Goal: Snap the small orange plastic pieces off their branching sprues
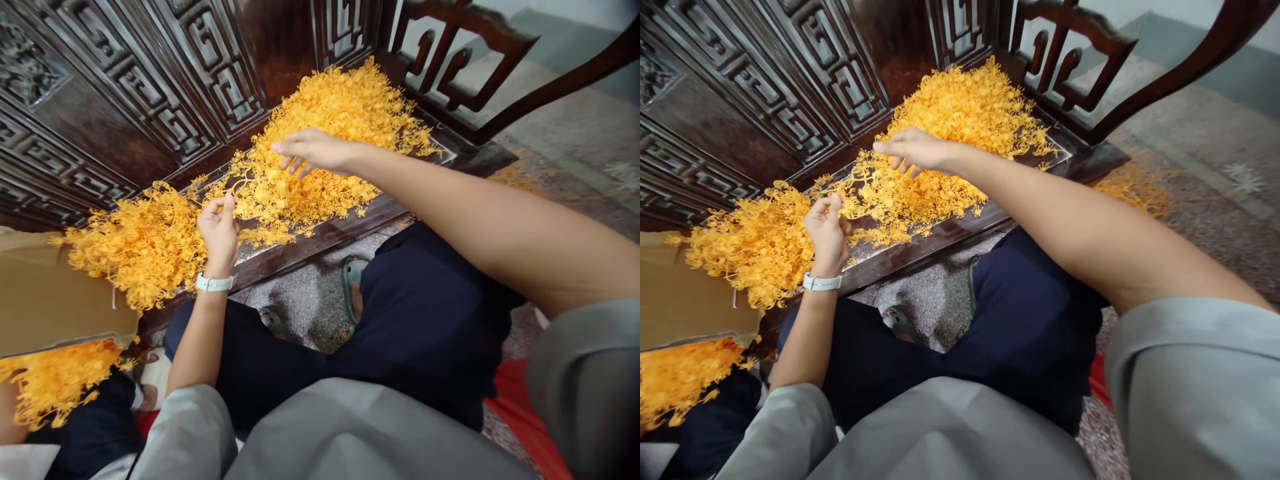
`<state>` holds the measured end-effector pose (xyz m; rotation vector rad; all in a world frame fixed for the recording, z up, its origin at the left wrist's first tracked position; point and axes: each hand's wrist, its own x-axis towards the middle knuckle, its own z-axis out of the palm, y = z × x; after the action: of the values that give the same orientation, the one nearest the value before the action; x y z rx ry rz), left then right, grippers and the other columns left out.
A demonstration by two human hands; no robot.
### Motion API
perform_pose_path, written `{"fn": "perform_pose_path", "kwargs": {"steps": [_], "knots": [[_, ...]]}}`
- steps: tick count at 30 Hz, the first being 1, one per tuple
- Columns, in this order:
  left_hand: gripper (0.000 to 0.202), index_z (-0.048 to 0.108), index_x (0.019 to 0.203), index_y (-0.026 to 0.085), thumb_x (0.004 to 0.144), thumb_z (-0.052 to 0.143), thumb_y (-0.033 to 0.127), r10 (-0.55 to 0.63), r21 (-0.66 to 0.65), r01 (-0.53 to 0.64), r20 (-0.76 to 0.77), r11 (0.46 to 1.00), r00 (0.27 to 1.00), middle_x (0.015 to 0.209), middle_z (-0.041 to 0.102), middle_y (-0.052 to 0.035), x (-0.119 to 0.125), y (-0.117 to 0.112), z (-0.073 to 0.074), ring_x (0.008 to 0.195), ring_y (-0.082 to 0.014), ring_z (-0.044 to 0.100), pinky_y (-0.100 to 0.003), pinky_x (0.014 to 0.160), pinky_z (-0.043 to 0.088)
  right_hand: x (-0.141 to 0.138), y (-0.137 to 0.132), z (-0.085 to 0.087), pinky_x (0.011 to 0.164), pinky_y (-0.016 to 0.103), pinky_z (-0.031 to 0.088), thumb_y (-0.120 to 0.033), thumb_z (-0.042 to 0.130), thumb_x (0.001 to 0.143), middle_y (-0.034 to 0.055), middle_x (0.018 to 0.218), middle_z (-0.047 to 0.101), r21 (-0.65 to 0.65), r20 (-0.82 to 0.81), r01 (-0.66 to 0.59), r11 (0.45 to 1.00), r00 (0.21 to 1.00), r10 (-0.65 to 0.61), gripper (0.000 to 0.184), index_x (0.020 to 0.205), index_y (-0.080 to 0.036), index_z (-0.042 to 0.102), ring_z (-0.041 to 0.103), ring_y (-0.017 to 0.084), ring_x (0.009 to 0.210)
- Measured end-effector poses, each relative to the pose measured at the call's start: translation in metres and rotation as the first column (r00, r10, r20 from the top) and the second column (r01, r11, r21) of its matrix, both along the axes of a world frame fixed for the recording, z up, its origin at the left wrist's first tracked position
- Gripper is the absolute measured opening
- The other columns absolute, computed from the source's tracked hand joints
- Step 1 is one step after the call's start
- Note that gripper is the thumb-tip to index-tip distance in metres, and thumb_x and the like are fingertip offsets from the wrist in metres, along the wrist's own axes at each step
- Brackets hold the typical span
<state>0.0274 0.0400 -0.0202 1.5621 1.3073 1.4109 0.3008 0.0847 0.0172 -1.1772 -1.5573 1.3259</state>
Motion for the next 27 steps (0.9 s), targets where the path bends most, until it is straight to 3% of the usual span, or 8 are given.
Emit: {"fn": "perform_pose_path", "kwargs": {"steps": [2, 4, 11, 14, 17, 21, 27], "knots": [[0.048, 0.056, 0.085, 0.026, 0.089, 0.074, 0.07, -0.014, -0.054, 0.019, 0.081, 0.998, 0.997, 0.053, 0.025, 0.0101, 0.006, -0.002, -0.001, 0.04, -0.0087, 0.019, -0.028, 0.041, 0.018, -0.016, -0.01, 0.001, 0.072, 0.032, 0.055, -0.062, 0.077, 0.09, 0.0099, 0.1, 0.069, -0.084, -0.04, -0.134, 0.987, 0.991, 0.131, 0.044, 0.098, -0.02, 0.067, 0.063, 0.021, 0.088], [0.046, 0.055, 0.089, 0.027, 0.091, 0.072, 0.07, -0.029, -0.085, 0.037, 0.087, 0.996, 0.996, 0.056, 0.025, 0.0097, 0.012, -0.003, -0.004, 0.042, -0.0094, 0.018, -0.028, 0.042, 0.019, -0.033, -0.019, 0.001, 0.073, 0.032, 0.056, -0.057, 0.084, 0.086, 0.0096, 0.1, 0.068, -0.107, -0.056, -0.183, 0.977, 0.982, 0.178, 0.044, 0.099, -0.019, 0.068, 0.063, 0.021, 0.088], [0.054, 0.062, 0.096, 0.026, 0.091, 0.064, 0.079, -0.101, -0.002, 0.103, -0.185, 0.995, 0.978, 0.068, 0.046, 0.0012, 0.014, -0.009, -0.009, 0.054, -0.0147, 0.041, -0.03, 0.053, 0.029, -0.072, -0.033, 0.0, 0.075, 0.032, 0.058, -0.033, 0.084, 0.089, 0.0067, 0.094, 0.068, -0.052, -0.119, -0.172, 0.984, 0.979, 0.165, 0.024, 0.094, -0.019, 0.066, 0.061, 0.019, 0.086], [0.046, 0.067, 0.093, 0.024, 0.095, 0.067, 0.07, -0.111, 0.059, 0.128, -0.226, 0.99, 0.968, 0.069, 0.051, -0.0002, 0.006, -0.01, -0.005, 0.056, -0.0154, 0.043, -0.031, 0.055, 0.028, -0.07, -0.029, -0.005, 0.068, 0.031, 0.055, -0.023, 0.082, 0.089, 0.0052, 0.092, 0.07, -0.133, -0.137, -0.146, 0.98, 0.982, 0.128, 0.019, 0.097, -0.021, 0.065, 0.061, 0.016, 0.078], [0.03, 0.073, 0.089, 0.022, 0.099, 0.069, 0.05, -0.008, 0.208, 0.103, -0.413, 0.973, 0.911, 0.061, 0.043, 0.0026, -0.005, -0.012, 0.001, 0.052, -0.0143, 0.035, -0.032, 0.056, 0.024, -0.061, -0.022, -0.007, 0.067, 0.032, 0.054, -0.021, 0.085, 0.085, 0.0037, 0.085, 0.07, -0.165, -0.073, -0.073, 0.984, 0.995, 0.061, 0.023, 0.097, -0.022, 0.066, 0.061, 0.017, 0.074], [0.018, 0.078, 0.089, 0.021, 0.1, 0.07, 0.033, 0.082, 0.296, 0.124, -0.596, 0.947, 0.798, 0.056, 0.043, 0.0032, -0.012, -0.015, 0.008, 0.051, -0.0137, 0.036, -0.032, 0.057, 0.024, -0.05, -0.018, 0.0, 0.07, 0.033, 0.054, -0.027, 0.087, 0.085, 0.0023, 0.071, 0.065, -0.08, 0.004, -0.147, 0.986, 0.989, 0.148, 0.024, 0.08, -0.021, 0.065, 0.06, 0.017, 0.071], [0.015, 0.079, 0.086, 0.02, 0.096, 0.07, 0.027, 0.085, 0.293, 0.126, -0.612, 0.948, 0.786, 0.055, 0.049, 0.0019, -0.012, -0.008, 0.012, 0.05, -0.014, 0.038, -0.031, 0.057, 0.025, -0.046, -0.019, 0.007, 0.069, 0.03, 0.048, -0.025, 0.078, 0.093, 0.0003, 0.067, 0.056, 0.017, 0.073, -0.191, 0.981, 0.979, 0.189, 0.037, 0.064, -0.019, 0.056, 0.048, 0.013, 0.065]]}}
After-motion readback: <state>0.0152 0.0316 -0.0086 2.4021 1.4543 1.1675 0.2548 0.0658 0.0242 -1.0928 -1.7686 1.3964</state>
